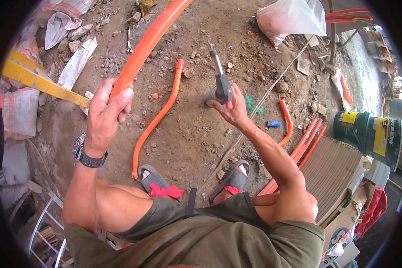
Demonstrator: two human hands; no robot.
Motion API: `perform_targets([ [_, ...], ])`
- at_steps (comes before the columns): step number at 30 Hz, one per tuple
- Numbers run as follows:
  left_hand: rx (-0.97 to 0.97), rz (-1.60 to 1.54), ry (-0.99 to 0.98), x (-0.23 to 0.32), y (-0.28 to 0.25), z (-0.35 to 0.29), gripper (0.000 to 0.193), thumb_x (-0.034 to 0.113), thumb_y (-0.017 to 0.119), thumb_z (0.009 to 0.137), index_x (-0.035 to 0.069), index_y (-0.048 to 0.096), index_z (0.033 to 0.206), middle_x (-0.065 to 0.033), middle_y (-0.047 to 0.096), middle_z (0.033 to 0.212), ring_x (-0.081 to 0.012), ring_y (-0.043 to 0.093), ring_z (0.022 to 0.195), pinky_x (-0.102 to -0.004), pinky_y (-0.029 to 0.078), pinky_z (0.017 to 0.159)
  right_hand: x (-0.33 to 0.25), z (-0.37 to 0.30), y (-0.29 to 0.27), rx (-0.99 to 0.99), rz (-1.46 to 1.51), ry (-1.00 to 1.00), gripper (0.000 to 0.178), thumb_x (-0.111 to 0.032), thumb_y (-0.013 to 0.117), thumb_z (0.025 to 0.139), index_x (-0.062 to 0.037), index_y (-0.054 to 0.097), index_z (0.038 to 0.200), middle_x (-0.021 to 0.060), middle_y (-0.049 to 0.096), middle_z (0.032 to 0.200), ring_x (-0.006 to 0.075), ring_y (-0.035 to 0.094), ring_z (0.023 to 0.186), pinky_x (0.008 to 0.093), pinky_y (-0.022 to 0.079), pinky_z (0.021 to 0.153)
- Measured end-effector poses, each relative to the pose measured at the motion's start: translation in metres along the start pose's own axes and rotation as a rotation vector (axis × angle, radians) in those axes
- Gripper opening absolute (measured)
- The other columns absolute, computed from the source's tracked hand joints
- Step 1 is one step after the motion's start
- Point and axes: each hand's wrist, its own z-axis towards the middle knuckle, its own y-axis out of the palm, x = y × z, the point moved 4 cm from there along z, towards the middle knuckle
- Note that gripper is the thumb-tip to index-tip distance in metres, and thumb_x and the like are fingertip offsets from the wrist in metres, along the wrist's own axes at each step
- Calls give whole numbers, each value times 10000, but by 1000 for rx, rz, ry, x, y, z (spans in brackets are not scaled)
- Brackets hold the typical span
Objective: The person sits on the ground and uses a handheld blowtorch to heat orange plastic pipes. They rotate the pipes to apply heat evenly, then bend them into curved shapes. The person handles multiple pipes, placing some into a white bag and continuing to heat and bend others.
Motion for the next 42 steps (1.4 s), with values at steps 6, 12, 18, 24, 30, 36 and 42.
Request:
perform_targets([
  [6,-3,-12,-3,-2,-3,-3,222,219,662,1017,32,607,1123,35,580,805,-18,476,640,-193,400,557,-17,-4,-4,-36,-76,-108,587,-337,879,818,-45,600,1245,168,604,1229,371,650,1087,460,555,918],
  [12,21,-41,20,-1,-2,-2,238,230,674,1011,33,610,1129,37,572,791,-17,470,628,-195,398,552,-17,-26,4,-55,-86,-151,660,-352,899,787,-42,579,1273,173,586,1272,391,617,1132,479,536,951],
  [18,-7,-7,8,-2,0,0,261,259,661,1020,31,604,1133,32,557,780,-24,469,628,-197,391,550,-5,-23,1,-54,-105,-143,834,-498,888,765,-29,532,1356,181,580,1274,407,566,1198,503,489,1014],
  [24,-2,31,-4,-1,1,-2,250,257,608,1050,28,590,1148,24,526,760,-39,464,632,-206,379,556,-4,-22,-1,-123,-8,-67,905,-575,867,760,-33,516,1394,183,577,1271,403,563,1192,500,482,1017],
  [30,-28,-5,-23,-4,1,-1,246,251,650,1023,37,590,1130,35,550,781,-25,475,635,-199,401,553,13,-27,-5,-161,17,-143,1033,-632,870,729,-44,457,1471,211,541,1367,430,529,1276,520,458,1077],
  [36,-107,-31,-56,-5,4,-2,286,299,629,1042,42,586,1159,25,555,810,-38,503,676,-201,421,576,33,-21,-24,-200,-11,-146,1240,-662,893,665,-51,321,1580,250,458,1518,454,453,1409,530,404,1163],
  [42,-262,-97,-109,-10,2,-4,318,336,620,1041,39,599,1153,10,544,752,-60,494,647,-220,397,551,21,-13,-44,-346,-72,-148,1241,-601,932,634,-88,326,1588,237,454,1534,429,482,1398,502,423,1174],
])
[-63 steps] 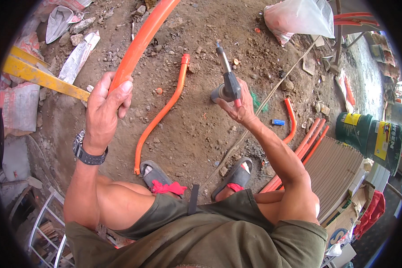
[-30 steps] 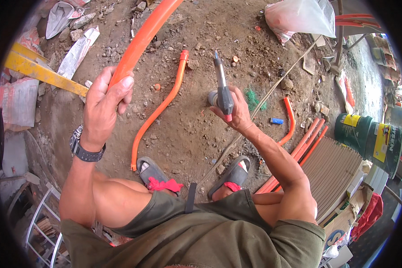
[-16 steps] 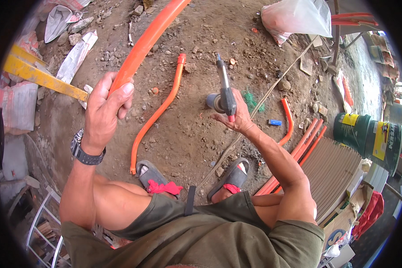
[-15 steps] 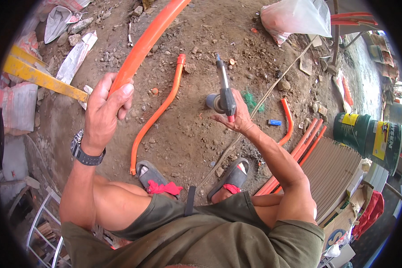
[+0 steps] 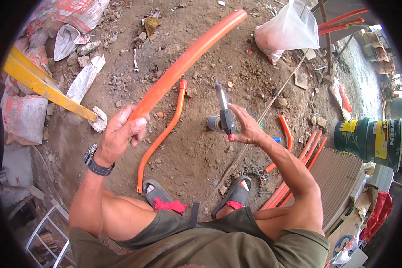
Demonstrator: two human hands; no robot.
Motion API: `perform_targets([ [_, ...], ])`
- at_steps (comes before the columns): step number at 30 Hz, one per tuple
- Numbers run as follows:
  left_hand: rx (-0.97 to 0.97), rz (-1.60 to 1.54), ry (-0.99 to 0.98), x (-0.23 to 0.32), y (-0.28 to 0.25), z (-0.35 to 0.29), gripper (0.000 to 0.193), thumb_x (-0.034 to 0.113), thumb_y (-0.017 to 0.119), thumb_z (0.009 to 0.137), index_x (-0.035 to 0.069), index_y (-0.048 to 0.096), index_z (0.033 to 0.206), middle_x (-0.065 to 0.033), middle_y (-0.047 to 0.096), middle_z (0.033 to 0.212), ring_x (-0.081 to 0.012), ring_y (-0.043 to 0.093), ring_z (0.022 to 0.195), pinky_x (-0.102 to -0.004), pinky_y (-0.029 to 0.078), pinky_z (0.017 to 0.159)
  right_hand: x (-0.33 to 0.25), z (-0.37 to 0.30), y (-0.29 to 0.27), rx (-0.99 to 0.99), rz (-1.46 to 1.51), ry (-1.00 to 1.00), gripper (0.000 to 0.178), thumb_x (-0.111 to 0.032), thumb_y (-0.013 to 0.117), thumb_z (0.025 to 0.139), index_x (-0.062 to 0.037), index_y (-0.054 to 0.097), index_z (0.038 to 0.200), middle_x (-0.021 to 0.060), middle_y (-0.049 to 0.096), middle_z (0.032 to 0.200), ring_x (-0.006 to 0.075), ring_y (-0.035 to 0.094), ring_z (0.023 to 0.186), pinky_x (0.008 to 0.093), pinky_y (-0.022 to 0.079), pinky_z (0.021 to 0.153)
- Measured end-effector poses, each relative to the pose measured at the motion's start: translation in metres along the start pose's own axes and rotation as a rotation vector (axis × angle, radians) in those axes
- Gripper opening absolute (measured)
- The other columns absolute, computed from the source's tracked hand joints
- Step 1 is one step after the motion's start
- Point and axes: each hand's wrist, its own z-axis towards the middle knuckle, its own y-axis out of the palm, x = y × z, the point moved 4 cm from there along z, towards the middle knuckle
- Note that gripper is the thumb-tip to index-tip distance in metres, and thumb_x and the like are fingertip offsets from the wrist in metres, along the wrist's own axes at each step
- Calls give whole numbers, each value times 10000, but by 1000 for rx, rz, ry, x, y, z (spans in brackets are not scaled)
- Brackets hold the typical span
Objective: The person sits on the ground and uses a handheld blowtorch to heat orange plastic pipes. They rotate the pipes to apply heat evenly, then bend them into curved shapes. The person handles multiple pipes, placing some into a white bag and continuing to heat and bend others.
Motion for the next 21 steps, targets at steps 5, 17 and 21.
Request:
perform_targets([
  [5,-149,-117,-123,-4,-5,-4,350,352,626,1027,24,599,1146,18,497,695,-66,437,578,-239,338,515,-8,-27,-69,78,-294,-12,571,-274,864,842,-86,641,1333,176,650,1346,298,655,1201,415,583,996],
  [17,-632,-164,-298,-10,6,15,323,314,625,1019,10,640,1128,16,548,676,-89,483,568,-273,391,527,-165,20,-154,66,-404,-140,438,-295,801,849,-99,669,1219,91,712,1016,315,702,929,448,553,761],
  [21,-463,500,132,-18,20,23,391,337,632,1023,-10,634,1205,-88,645,812,-185,599,714,-349,471,663,-153,16,-130,-77,-227,-2,352,-287,774,885,-108,670,1170,96,700,890,324,697,822,450,535,682],
])
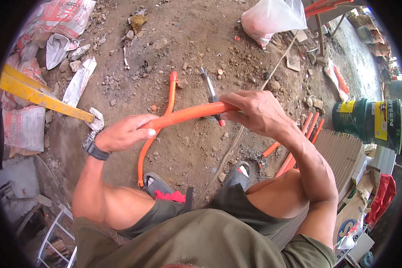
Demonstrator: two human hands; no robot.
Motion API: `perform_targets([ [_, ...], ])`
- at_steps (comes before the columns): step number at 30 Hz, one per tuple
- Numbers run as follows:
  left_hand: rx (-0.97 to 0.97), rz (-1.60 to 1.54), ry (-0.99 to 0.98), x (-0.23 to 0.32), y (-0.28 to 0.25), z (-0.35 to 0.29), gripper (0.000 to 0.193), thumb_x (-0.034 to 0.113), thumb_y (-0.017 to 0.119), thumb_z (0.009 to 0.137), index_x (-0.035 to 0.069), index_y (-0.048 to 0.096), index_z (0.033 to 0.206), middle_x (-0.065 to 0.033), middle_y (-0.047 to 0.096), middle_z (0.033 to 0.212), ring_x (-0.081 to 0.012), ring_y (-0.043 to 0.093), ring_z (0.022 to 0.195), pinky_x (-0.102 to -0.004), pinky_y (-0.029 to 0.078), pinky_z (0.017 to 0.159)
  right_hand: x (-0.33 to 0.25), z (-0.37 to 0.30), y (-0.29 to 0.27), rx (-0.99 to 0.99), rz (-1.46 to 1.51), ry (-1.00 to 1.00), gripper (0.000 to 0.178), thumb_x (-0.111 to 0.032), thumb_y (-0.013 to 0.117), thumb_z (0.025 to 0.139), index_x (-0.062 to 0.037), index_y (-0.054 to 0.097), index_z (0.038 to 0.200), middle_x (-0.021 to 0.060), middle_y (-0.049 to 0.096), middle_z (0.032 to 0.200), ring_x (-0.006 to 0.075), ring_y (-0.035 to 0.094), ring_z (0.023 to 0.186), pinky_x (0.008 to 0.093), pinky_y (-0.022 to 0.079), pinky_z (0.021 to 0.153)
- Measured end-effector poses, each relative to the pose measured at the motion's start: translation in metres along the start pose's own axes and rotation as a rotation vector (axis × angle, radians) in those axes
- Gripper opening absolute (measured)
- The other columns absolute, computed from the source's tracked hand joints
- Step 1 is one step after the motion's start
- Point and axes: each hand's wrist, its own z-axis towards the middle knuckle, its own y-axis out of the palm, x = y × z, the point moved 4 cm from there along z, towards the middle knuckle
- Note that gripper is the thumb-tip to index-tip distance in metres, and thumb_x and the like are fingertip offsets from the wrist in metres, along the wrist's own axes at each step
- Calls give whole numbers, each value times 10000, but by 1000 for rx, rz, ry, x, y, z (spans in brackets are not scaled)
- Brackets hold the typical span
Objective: The person sits on the ground and uses a handheld blowtorch to heat orange plastic pipes. They rotate the pipes to apply heat evenly, then bend them into curved shapes. The person handles multiple pipes, placing some into a white bag and continuing to heat and bend others.
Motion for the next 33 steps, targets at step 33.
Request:
perform_targets([
  [33,28,-678,-456,9,51,-48,386,455,600,1060,72,593,1110,10,591,807,-53,539,631,-211,454,559,-36,41,-6,-467,258,141,384,-425,665,990,-57,734,1075,157,692,788,344,682,791,478,514,754],
])
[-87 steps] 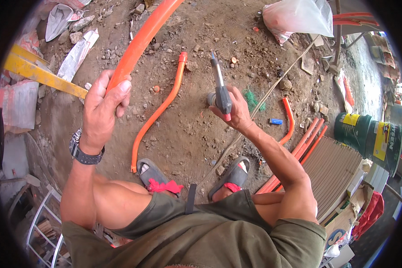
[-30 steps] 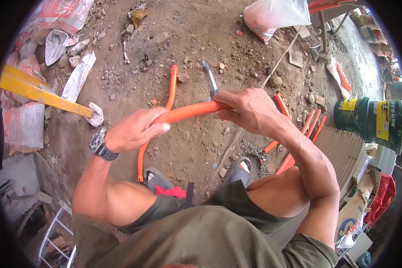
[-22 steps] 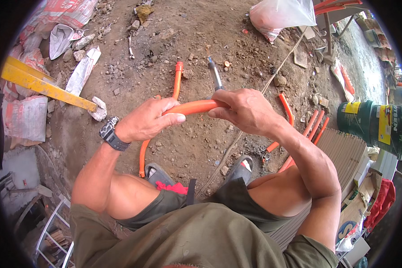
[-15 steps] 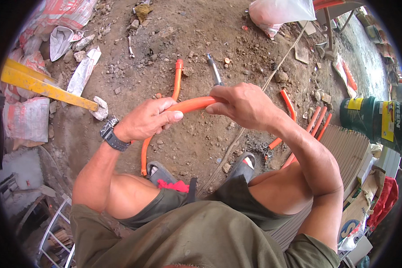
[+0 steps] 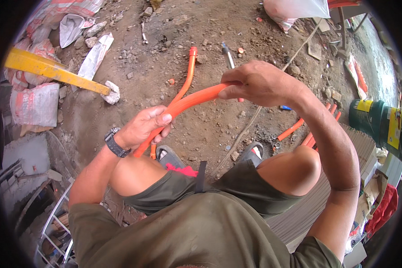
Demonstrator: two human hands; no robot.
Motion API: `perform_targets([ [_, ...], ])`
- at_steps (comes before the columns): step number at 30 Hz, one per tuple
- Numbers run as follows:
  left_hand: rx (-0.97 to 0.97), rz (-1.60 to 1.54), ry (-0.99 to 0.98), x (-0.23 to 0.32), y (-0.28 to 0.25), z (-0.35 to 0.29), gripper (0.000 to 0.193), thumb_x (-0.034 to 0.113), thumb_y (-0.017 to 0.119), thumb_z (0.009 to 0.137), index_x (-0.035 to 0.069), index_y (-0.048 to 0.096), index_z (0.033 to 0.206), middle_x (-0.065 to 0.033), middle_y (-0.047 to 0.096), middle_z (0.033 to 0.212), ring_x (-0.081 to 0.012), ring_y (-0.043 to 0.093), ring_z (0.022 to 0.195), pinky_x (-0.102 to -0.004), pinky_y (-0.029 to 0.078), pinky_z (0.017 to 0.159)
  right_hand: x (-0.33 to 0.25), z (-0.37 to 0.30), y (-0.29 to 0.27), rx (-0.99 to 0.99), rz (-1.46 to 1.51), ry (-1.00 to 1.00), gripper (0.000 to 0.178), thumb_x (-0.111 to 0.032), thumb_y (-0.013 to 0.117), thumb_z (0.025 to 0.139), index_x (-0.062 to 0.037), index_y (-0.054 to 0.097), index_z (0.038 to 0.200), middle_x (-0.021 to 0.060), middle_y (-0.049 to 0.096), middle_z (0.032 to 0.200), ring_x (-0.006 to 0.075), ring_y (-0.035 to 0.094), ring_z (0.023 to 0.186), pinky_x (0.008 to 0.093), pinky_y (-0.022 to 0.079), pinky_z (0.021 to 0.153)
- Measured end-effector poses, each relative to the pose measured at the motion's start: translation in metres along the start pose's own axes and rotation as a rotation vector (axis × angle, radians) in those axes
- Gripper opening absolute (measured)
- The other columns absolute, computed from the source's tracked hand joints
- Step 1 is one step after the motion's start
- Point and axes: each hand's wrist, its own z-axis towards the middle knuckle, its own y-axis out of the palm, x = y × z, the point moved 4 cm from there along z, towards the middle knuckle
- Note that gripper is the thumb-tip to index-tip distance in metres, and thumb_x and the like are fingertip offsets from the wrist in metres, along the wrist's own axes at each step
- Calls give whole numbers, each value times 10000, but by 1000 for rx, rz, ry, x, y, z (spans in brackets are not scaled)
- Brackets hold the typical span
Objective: The person sits on the ground and uses a handheld blowtorch to heat orange plastic pipes. They rotate the pipes to apply heat evenly, then bend them into curved shapes. The person handles multiple pipes, placing some into a white bag and continuing to heat and bend others.
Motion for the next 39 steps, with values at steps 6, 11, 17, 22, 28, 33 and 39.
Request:
perform_targets([
  [6,-31,-42,16,-12,0,-7,416,447,604,1059,48,601,1177,-5,612,905,-80,585,741,-230,503,614,-18,15,6,-30,-59,-149,371,-390,701,978,-30,746,1058,163,680,768,304,681,758,443,511,712],
  [11,36,350,243,4,-5,17,538,582,640,999,48,699,977,18,620,796,-82,583,746,-291,499,653,-26,22,8,-106,-15,-127,376,-384,707,977,-20,742,1067,164,669,754,311,653,723,447,495,688],
  [17,-29,424,190,6,-10,28,599,652,658,953,57,724,965,16,596,747,-86,560,719,-297,472,654,-22,21,19,-42,5,-169,376,-386,695,986,-20,731,1065,168,657,748,325,626,701,461,475,676],
  [22,-5,440,210,3,-12,28,577,632,666,956,58,729,966,4,611,759,-84,570,730,-293,481,670,-21,20,23,-25,4,-159,424,-396,733,944,5,703,1076,162,628,802,321,622,741,443,472,691],
  [28,-6,409,240,1,-6,26,559,607,671,964,59,740,1048,-4,655,808,-87,599,766,-295,508,710,-21,18,24,-144,7,32,387,-389,719,965,-15,713,1062,151,637,764,292,616,705,431,466,665],
  [33,-26,396,157,1,-9,26,509,547,652,998,51,720,1088,3,652,838,-87,595,787,-291,502,718,-26,23,14,-148,-42,6,388,-406,700,978,-32,749,1069,166,690,790,318,663,749,456,497,702],
  [39,-21,449,160,2,-1,22,448,479,599,1052,47,699,1114,15,631,840,-84,590,764,-270,494,693,-19,20,22,-144,-24,-48,387,-394,730,951,-30,740,1086,171,692,797,336,675,773,457,509,724],
])
